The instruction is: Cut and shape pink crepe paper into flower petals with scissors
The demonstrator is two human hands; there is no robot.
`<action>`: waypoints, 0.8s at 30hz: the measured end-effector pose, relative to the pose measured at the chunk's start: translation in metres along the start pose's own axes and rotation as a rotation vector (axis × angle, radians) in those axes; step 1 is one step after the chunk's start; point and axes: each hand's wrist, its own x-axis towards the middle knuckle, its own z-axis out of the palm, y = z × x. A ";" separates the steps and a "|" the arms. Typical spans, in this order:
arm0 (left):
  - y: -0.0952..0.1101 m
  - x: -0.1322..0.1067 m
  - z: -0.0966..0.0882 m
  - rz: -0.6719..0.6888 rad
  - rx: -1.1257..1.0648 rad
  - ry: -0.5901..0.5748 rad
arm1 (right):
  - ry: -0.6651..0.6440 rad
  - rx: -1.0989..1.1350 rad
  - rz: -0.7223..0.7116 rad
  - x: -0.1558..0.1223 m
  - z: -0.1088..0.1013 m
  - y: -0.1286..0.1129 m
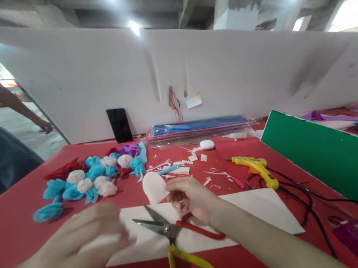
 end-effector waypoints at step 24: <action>-0.038 -0.027 0.033 -0.013 0.168 0.021 | 0.030 -1.479 -0.527 0.080 -0.013 -0.024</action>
